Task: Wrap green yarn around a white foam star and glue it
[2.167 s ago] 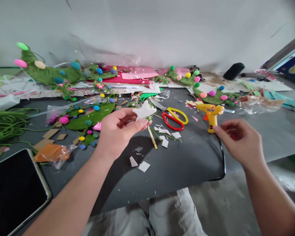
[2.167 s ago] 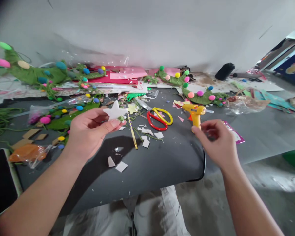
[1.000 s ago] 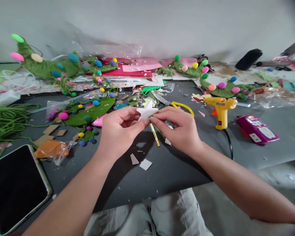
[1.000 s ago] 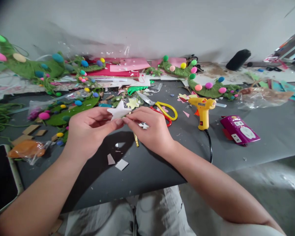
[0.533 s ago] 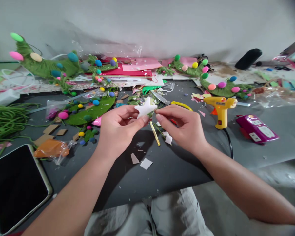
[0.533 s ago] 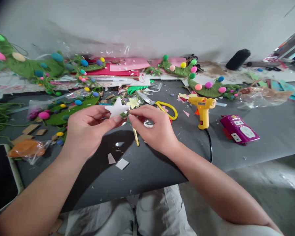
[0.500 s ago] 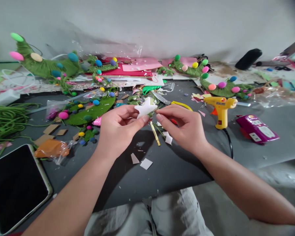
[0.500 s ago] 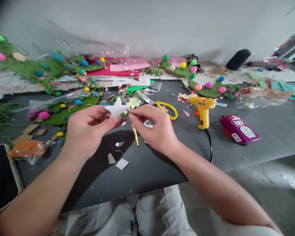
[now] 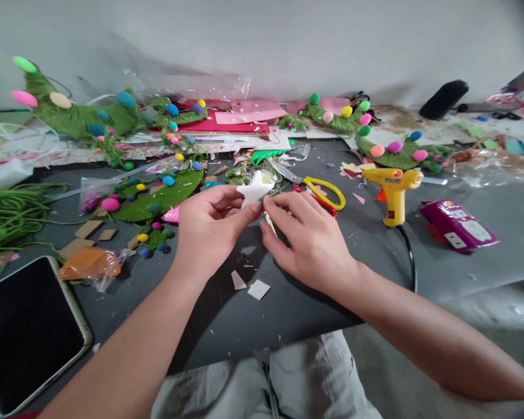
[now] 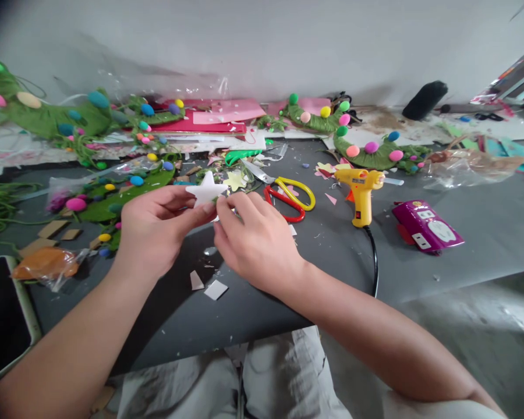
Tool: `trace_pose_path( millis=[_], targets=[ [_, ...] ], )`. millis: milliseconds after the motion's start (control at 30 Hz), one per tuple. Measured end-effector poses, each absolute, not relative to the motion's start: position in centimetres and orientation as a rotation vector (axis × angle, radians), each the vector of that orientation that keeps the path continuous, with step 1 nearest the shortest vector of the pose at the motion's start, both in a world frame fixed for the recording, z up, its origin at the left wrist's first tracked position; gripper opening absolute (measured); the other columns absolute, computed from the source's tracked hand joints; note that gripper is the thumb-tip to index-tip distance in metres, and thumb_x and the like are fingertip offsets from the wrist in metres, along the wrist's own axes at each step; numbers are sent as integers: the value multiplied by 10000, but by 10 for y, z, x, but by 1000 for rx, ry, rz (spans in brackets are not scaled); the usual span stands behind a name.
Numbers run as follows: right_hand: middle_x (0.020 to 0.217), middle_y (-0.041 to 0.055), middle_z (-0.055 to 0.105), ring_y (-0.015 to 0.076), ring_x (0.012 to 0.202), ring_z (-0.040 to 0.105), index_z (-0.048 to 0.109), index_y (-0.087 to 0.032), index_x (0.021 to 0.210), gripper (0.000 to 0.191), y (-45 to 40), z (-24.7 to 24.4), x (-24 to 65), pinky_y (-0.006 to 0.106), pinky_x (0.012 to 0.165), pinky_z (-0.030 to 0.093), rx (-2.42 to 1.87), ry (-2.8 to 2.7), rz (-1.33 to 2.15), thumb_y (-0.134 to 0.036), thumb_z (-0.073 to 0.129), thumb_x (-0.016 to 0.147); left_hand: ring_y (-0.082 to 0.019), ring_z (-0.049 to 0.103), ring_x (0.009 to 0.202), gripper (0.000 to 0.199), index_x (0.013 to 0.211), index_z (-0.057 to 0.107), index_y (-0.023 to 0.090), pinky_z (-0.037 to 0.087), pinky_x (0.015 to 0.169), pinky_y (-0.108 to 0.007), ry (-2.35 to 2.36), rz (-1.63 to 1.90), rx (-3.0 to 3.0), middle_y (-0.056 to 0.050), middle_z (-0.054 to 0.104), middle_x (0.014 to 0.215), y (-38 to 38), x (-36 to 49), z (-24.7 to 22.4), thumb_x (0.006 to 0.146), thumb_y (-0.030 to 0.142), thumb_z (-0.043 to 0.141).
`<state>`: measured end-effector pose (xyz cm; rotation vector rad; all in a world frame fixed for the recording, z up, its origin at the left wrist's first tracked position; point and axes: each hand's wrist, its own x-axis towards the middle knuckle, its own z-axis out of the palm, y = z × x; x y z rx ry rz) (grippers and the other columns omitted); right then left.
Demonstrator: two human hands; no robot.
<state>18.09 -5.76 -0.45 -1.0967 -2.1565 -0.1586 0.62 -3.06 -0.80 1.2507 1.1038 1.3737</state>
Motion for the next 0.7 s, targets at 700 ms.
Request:
trace_pose_path(
  millis=[700],
  targets=[
    [795,11,711,124,737,624,718,-175,828,102,-42,-6,182,272,691,519,-1014,-1615,516,-202,694,924,-175,721,757,226,856,773,186,639,761,-325,1031,1346,1218,-11,730,802,-36,11,-8,685,226,915]
  ],
)
